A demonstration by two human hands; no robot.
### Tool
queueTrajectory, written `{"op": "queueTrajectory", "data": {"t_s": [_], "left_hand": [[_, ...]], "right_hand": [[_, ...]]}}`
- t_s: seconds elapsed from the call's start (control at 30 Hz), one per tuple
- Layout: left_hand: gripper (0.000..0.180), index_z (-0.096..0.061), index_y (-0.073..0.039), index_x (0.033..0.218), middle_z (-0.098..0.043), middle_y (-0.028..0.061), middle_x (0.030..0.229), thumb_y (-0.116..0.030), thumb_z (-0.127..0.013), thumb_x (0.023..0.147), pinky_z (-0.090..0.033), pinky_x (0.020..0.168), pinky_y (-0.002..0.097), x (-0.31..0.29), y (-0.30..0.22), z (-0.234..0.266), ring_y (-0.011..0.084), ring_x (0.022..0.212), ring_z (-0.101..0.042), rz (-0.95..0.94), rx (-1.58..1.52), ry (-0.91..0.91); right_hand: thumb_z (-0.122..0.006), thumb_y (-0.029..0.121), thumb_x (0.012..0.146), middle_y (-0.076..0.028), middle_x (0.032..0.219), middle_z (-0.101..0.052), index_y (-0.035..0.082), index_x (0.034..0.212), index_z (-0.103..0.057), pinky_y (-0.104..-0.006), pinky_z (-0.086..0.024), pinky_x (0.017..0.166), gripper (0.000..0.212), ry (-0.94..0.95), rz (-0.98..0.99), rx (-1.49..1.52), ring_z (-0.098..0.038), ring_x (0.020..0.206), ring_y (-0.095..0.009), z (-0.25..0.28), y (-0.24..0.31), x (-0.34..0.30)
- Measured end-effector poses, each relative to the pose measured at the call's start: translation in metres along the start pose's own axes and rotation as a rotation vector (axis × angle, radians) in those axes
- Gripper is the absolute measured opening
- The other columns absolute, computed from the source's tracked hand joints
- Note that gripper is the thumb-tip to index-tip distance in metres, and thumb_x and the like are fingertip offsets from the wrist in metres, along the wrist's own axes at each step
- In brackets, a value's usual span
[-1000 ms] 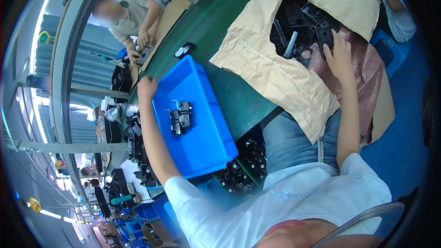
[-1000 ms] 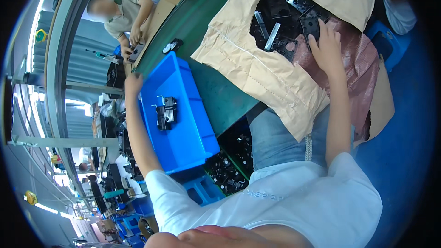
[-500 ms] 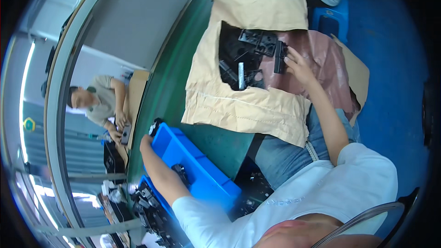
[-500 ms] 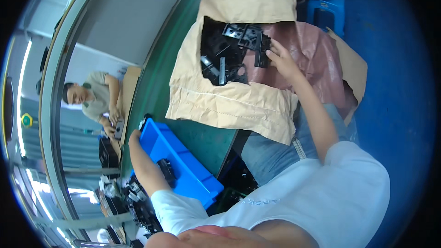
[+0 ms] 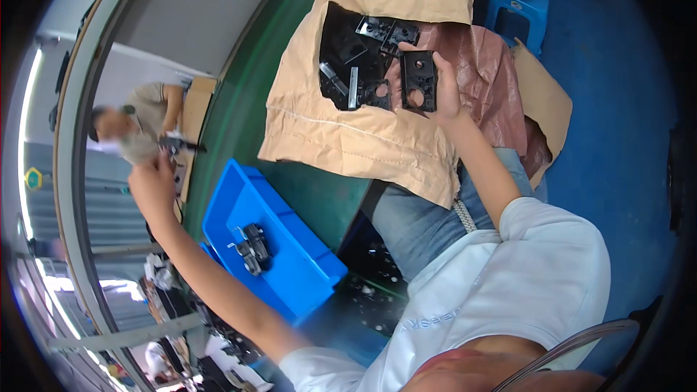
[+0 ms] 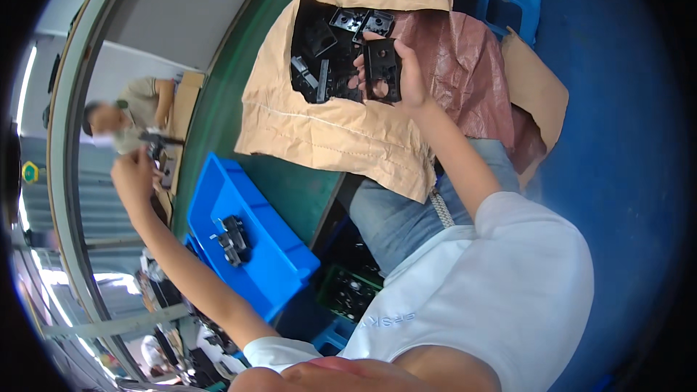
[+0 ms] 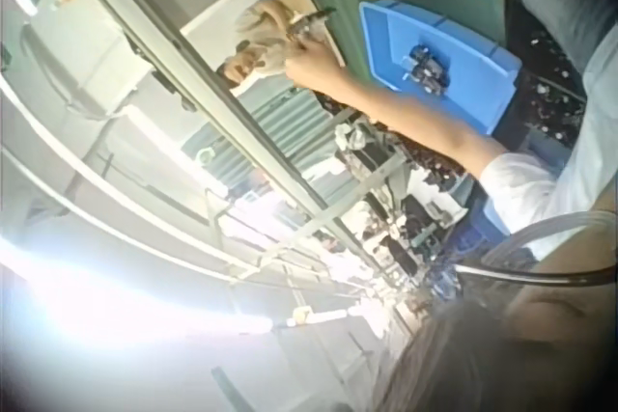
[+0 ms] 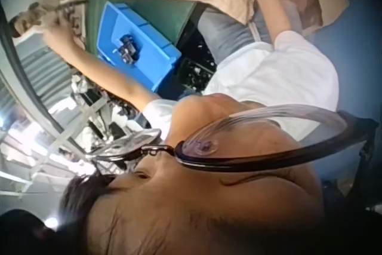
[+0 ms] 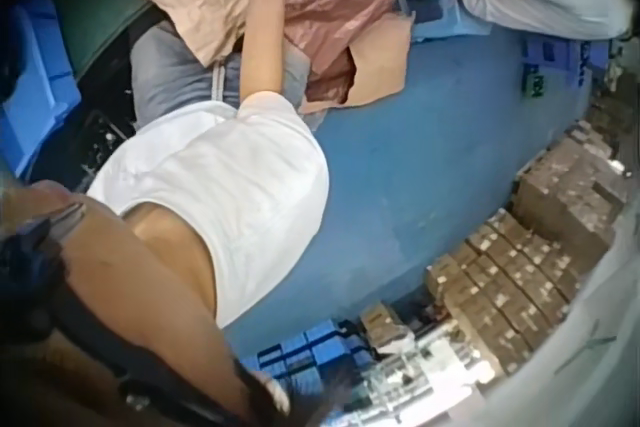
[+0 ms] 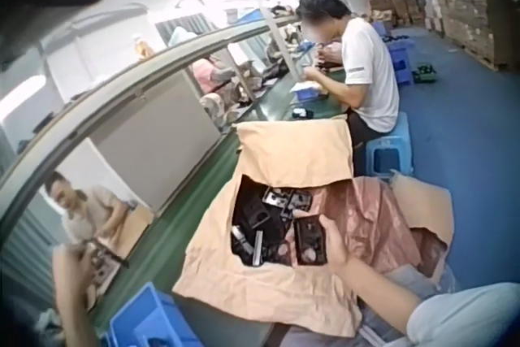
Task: Assembling mechanical parts on a factory production line.
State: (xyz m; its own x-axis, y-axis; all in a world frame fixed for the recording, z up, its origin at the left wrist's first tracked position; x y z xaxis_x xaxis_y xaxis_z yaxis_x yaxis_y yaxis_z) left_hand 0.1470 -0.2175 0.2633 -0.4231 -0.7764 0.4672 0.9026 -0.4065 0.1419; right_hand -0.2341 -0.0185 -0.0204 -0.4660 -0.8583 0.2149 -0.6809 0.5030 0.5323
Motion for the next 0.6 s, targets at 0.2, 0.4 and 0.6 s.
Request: {"op": "queueTrajectory", "data": {"t_s": [0.2,0.4,0.6], "left_hand": [[0.03,-0.07,0.005,0.095,-0.066,0.0038,0.08,-0.024,-0.062,0.099,-0.046,0.068,0.0239,-0.115,-0.124,0.051,0.0096,0.072,-0.057,0.305,-0.821,-0.498],[0.018,-0.053,-0.002,0.082,-0.056,0.0085,0.079,-0.014,-0.056,0.095,-0.046,0.066,0.0306,-0.205,-0.236,-0.044,0.0165,0.073,-0.055,0.312,-1.842,-0.83],[0.038,-0.044,-0.006,0.076,-0.044,0.0009,0.071,-0.03,-0.058,0.102,-0.036,0.06,0.0247,-0.202,-0.26,-0.078,0.0096,0.066,-0.043,0.488,-1.82,-0.763]], "right_hand": [[-0.034,0.046,0.096,-0.017,0.108,-0.063,0.0,0.148,-0.036,-0.0374,-0.054,0.081,0.069,0.171,-0.073,-0.007,-0.064,0.088,-0.023,-0.039,-0.003,-0.025],[-0.046,0.043,0.095,-0.016,0.109,-0.062,-0.002,0.147,-0.037,-0.0389,-0.053,0.091,0.069,0.263,-0.285,-0.1,-0.063,0.099,-0.023,-0.072,-0.012,-0.054],[-0.051,0.04,0.095,-0.012,0.109,-0.059,-0.002,0.143,-0.041,-0.033,-0.052,0.092,0.065,0.302,-0.264,-0.185,-0.063,0.104,-0.021,-0.082,-0.004,-0.073]]}}
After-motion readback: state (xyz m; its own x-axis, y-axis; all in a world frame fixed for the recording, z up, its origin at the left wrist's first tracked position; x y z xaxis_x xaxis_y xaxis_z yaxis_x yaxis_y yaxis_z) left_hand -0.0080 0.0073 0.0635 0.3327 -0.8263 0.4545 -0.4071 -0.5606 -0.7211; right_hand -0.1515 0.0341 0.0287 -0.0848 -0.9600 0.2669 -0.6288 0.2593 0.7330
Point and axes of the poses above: each hand's wrist, its own x-axis towards the middle knuckle, its own z-axis out of the back of the hand, y = z × x, the point moved 4 cm from there along x, towards the middle knuckle
